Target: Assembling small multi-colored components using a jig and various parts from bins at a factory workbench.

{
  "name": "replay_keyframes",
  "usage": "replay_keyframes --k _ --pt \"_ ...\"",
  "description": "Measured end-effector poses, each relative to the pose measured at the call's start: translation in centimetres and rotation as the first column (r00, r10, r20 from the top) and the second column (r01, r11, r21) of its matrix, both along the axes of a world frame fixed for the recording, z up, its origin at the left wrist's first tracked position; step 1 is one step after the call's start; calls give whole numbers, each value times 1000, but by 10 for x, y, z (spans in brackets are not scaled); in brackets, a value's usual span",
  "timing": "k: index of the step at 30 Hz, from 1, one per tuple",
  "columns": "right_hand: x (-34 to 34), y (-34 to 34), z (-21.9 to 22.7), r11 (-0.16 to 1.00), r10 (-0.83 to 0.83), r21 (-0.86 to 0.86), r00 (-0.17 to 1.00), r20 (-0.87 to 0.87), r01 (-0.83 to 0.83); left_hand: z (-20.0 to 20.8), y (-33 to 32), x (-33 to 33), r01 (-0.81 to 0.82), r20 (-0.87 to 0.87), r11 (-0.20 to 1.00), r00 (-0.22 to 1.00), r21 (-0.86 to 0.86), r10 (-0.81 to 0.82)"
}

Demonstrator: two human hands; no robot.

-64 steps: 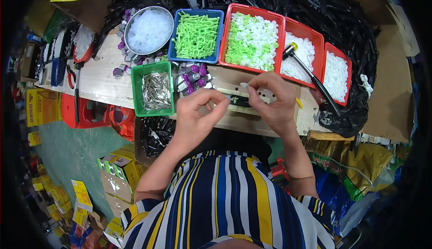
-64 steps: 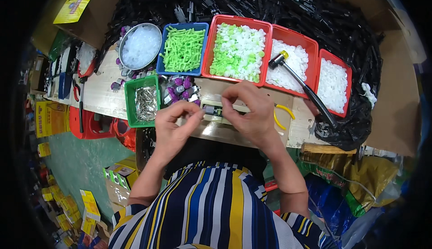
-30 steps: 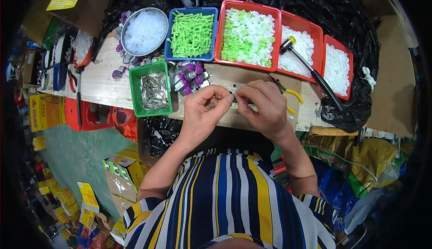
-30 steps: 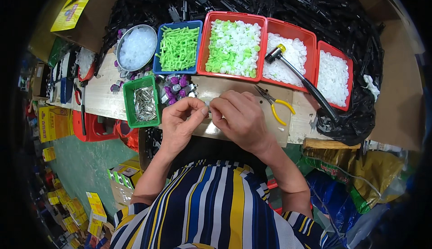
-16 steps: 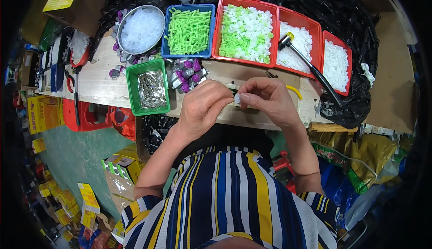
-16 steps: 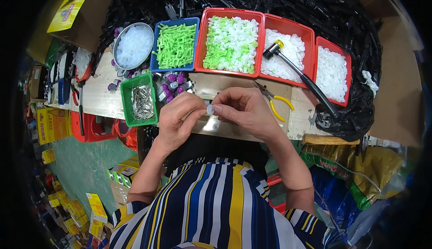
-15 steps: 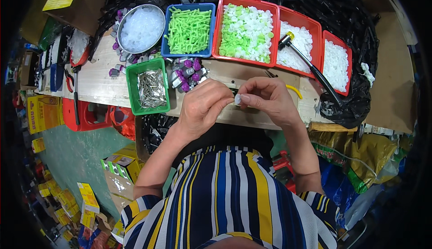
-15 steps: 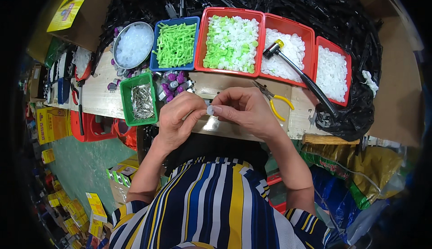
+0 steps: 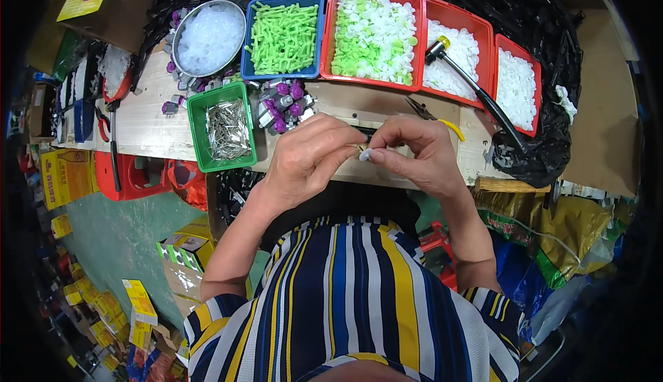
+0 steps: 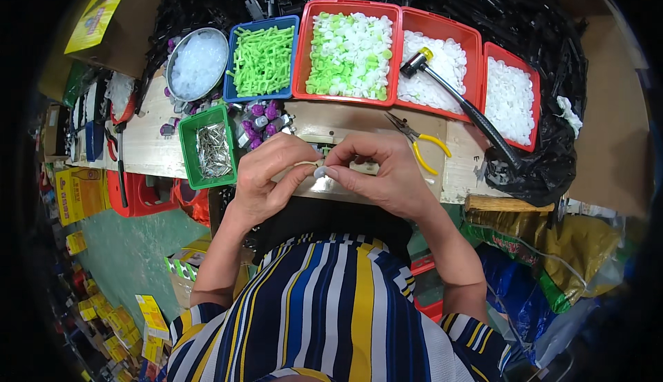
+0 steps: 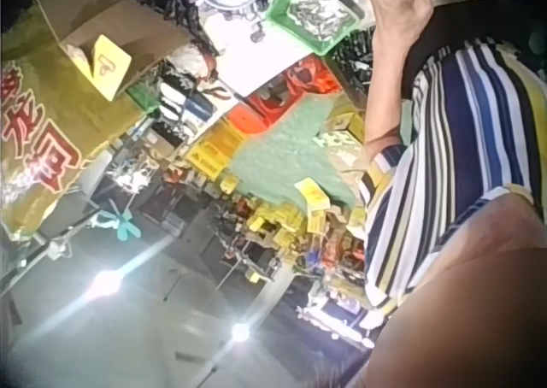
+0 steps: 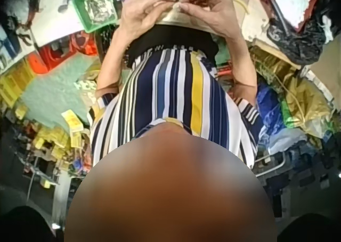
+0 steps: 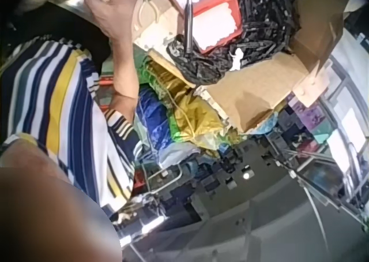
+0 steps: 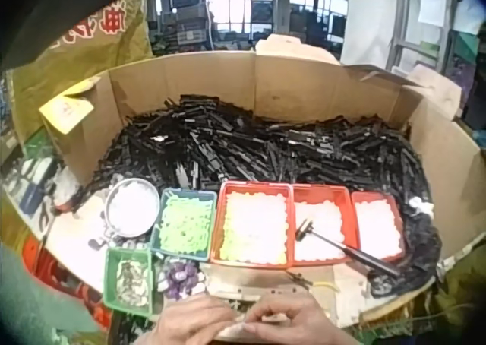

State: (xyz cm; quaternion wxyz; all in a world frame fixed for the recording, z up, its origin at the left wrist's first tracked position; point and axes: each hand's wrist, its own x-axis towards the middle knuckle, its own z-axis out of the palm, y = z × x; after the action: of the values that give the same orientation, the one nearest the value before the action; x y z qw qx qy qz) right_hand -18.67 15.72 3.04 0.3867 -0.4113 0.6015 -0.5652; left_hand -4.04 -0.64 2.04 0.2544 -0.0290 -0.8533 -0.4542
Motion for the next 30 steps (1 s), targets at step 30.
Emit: replay_keyframes --k 30 --pt "13 -9 -45 994 -91 -61 371 -924 92 -65 31 19 -251 -106 858 968 -449 228"
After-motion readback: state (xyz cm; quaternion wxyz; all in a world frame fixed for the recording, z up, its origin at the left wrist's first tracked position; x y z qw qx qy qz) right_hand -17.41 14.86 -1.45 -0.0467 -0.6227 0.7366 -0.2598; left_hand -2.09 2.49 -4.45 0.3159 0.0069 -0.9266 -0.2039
